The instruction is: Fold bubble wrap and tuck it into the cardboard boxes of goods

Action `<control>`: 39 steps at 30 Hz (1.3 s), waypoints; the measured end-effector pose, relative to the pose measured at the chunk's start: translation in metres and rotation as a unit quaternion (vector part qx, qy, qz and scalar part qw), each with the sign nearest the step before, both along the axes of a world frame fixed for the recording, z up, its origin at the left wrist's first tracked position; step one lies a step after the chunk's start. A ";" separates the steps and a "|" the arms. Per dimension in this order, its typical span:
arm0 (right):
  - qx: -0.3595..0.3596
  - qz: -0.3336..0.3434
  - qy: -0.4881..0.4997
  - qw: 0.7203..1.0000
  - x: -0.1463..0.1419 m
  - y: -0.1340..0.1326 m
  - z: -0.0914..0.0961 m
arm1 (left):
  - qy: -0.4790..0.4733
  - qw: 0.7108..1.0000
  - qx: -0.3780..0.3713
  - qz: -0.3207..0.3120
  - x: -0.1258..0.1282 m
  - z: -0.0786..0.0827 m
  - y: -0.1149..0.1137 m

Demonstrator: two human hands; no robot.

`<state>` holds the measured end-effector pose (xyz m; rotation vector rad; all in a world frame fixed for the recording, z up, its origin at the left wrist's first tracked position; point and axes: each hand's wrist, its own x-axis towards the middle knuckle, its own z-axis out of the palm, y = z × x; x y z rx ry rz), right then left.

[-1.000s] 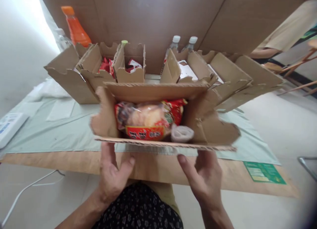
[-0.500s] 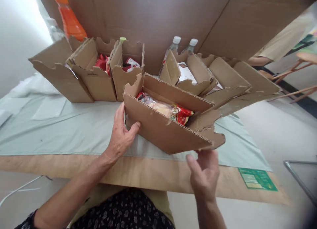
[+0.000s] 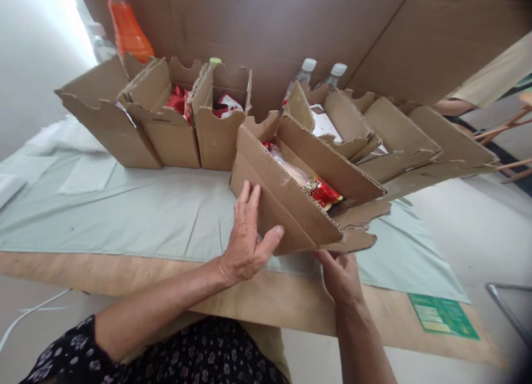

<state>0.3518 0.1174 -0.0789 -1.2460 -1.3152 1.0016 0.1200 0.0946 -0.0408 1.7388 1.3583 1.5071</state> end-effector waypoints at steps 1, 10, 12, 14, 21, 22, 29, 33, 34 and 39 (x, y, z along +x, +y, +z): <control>0.002 0.001 -0.009 1.000 -0.003 -0.003 0.003 | 0.000 1.000 0.002 -0.010 0.003 -0.001 0.001; 0.026 -0.040 -0.151 0.987 -0.034 -0.014 0.019 | -0.027 0.997 -0.011 -0.070 -0.016 -0.005 0.014; 0.028 -0.049 -0.191 0.980 -0.040 -0.012 0.024 | -0.036 0.996 -0.016 -0.082 -0.023 -0.003 0.019; 0.035 -0.046 -0.228 0.972 -0.047 -0.009 0.030 | -0.051 0.994 -0.021 -0.091 -0.029 -0.001 0.024; 0.096 -0.030 -0.302 0.948 -0.069 0.005 0.044 | -0.145 0.982 -0.054 -0.105 -0.041 -0.001 0.036; 0.096 -0.031 -0.309 0.946 -0.071 0.007 0.044 | -0.154 0.980 -0.060 -0.109 -0.042 0.000 0.036; 0.077 -0.053 -0.371 0.924 -0.081 0.029 0.045 | -0.173 0.976 -0.088 -0.102 -0.044 0.007 0.035; 0.060 -0.079 -0.432 0.896 -0.099 0.072 0.055 | -0.156 0.979 -0.113 -0.068 -0.041 0.001 0.038; 0.043 -0.088 -0.452 0.886 -0.105 0.085 0.059 | -0.143 0.980 -0.126 -0.056 -0.040 -0.001 0.038; 0.010 -0.084 -0.490 0.868 -0.127 0.118 0.077 | -0.121 0.974 -0.189 -0.007 -0.041 -0.006 0.040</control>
